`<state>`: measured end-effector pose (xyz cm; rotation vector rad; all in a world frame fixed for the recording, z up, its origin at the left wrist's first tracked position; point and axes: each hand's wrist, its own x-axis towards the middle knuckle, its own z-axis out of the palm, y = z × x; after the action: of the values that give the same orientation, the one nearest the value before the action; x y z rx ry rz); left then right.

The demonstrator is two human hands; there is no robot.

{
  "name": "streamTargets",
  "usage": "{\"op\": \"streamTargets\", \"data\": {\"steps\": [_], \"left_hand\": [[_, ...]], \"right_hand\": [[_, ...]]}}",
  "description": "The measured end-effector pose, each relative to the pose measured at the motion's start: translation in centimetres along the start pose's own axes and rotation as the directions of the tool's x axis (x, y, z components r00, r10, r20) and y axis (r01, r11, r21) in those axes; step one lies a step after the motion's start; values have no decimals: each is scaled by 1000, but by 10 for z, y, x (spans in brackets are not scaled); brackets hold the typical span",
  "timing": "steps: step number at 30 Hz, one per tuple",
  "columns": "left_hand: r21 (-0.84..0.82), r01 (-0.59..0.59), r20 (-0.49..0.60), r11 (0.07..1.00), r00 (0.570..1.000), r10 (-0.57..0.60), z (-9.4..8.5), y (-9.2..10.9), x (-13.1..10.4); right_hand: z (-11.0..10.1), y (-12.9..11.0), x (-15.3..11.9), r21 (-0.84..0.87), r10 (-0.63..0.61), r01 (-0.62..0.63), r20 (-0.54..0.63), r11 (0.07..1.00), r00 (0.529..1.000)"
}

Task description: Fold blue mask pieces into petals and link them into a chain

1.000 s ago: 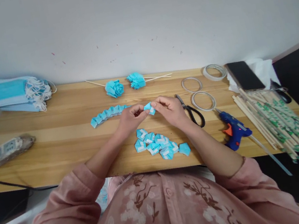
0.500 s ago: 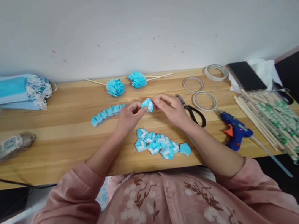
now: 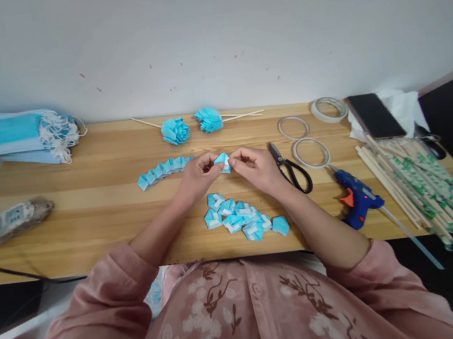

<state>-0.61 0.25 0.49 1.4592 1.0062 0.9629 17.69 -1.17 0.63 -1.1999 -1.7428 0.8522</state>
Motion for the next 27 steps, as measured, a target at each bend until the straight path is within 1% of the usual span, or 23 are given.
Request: {"op": "streamTargets", "data": {"steps": [8,12,16,20,22,24,26,27], "left_hand": [[-16,-4,-13,1000,1000,3,0,-2,0],[2,18,-16,1000,1000,-18,1,-5,0],[48,12,8,999,1000,-12,1,-4,-1],[82,9,43,997,999,-13,2,-1,-3],[65,11,30,998,999,-13,2,0,-3],[38,1,-15,999,1000,0,2,-1,-1],[17,-13,-76,1000,997,14,1,-2,0],[7,-18,-104,1000,994,19,1,-3,1]], "right_hand": [[4,3,2,51,23,-24,21,998,1000],[5,5,2,30,11,-12,26,999,1000],[3,2,1,29,0,-1,34,1000,999],[1,0,0,22,14,-15,41,1000,999],[1,-1,-1,12,14,-14,10,1000,1000],[1,-1,-1,-23,-23,21,-70,1000,997],[2,-1,-1,-112,-114,97,-149,989,982],[3,-2,-1,-171,-172,143,-168,975,971]]}}
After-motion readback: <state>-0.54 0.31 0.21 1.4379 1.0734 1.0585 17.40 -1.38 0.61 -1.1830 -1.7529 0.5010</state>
